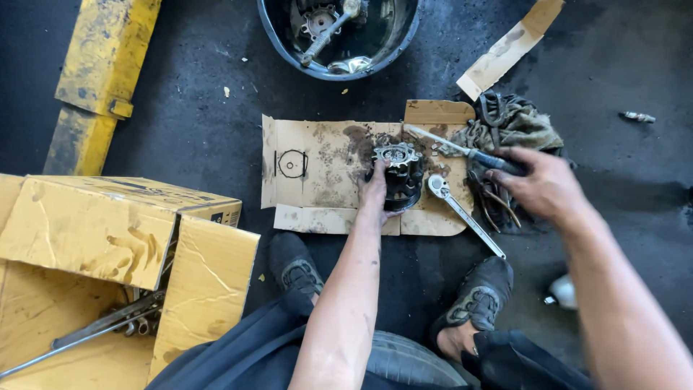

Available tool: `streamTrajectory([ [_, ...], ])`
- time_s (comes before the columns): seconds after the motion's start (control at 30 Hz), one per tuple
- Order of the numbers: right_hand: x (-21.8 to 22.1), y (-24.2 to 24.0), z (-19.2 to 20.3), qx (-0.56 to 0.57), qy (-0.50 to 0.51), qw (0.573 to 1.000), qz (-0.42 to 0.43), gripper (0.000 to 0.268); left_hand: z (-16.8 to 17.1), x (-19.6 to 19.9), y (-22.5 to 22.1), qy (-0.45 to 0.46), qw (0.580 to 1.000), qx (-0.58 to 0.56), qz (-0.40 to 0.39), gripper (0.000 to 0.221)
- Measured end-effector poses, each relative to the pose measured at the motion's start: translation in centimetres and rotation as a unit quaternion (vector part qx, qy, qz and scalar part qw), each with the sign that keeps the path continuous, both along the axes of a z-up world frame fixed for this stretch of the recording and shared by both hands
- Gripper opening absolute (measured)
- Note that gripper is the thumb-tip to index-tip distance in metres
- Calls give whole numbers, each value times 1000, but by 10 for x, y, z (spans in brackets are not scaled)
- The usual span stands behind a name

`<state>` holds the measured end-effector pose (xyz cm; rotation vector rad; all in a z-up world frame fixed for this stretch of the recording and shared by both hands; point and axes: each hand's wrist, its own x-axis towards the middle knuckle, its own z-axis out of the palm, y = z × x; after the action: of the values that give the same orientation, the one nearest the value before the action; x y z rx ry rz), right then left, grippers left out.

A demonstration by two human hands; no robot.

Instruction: Disassembling a mechanical pump using hand tools on a garage floor

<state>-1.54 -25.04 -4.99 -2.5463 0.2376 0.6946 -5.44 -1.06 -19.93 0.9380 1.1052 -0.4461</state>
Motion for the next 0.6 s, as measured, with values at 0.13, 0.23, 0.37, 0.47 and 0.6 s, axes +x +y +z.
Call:
streamTrajectory([
  [0.13,-2,53,77,-198,28,962,186,52,2,0,-3,-6,1000,24,2,93],
  [0.23,-8,68,74,-249,1,919,307,56,-7,-1,-5,8,999,37,-3,104],
  [0.37,-11,75,66,-228,-59,907,348,44,-3,-5,-6,-2,998,66,-18,105],
  [0.47,-9,80,67,-224,-72,901,365,43,0,-7,-6,-7,997,76,-31,95],
  [0.6,-7,86,69,-244,-77,884,392,45,12,-8,-4,-11,998,66,-14,82],
])
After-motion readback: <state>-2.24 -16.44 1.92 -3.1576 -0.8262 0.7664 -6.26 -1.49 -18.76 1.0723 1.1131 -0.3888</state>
